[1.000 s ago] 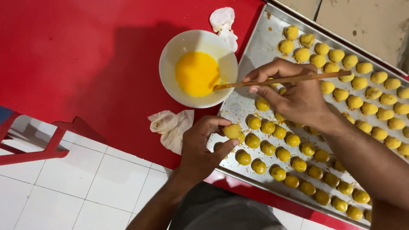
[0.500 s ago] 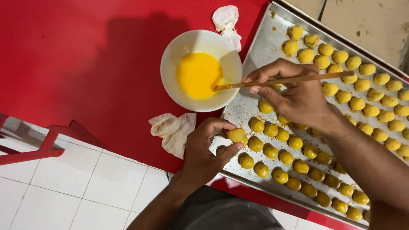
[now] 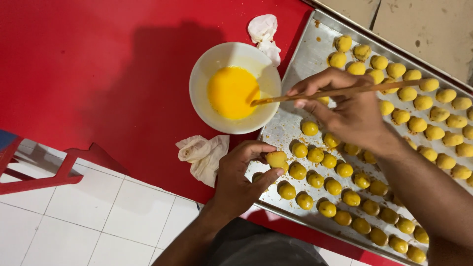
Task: Applying egg wash to small round cookies on a baking tray using a brush.
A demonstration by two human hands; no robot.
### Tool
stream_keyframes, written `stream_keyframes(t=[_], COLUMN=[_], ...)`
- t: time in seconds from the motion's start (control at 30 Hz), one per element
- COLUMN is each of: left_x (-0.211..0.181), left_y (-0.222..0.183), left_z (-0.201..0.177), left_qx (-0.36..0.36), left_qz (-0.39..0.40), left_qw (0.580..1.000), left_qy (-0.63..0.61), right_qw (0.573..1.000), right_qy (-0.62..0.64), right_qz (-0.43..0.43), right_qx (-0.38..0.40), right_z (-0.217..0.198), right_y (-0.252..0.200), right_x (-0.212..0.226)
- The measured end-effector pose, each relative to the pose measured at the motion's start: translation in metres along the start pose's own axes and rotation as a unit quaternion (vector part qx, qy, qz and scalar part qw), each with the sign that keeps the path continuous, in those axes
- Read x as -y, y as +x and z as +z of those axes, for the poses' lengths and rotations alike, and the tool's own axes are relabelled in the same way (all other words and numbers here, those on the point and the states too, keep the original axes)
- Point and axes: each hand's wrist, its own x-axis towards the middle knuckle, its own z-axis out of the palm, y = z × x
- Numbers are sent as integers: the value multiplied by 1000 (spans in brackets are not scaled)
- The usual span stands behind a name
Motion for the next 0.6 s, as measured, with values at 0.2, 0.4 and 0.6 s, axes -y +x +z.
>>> stream_keyframes(t=[0.2, 0.4, 0.6], left_x=[1, 1, 14], left_y=[2, 4, 0], left_z=[1, 4, 6], left_qx=[1, -4, -25], left_qz=[0, -54, -70], left_qw=[1000, 998, 987], left_qy=[-3, -39, -145], right_qw=[1000, 993, 966], right_qy=[-1, 54, 166], right_qz=[-7, 54, 153], right_qx=[-2, -85, -123], right_z=[0, -7, -2], right_y=[-2, -8, -10], right_x=[-3, -14, -20])
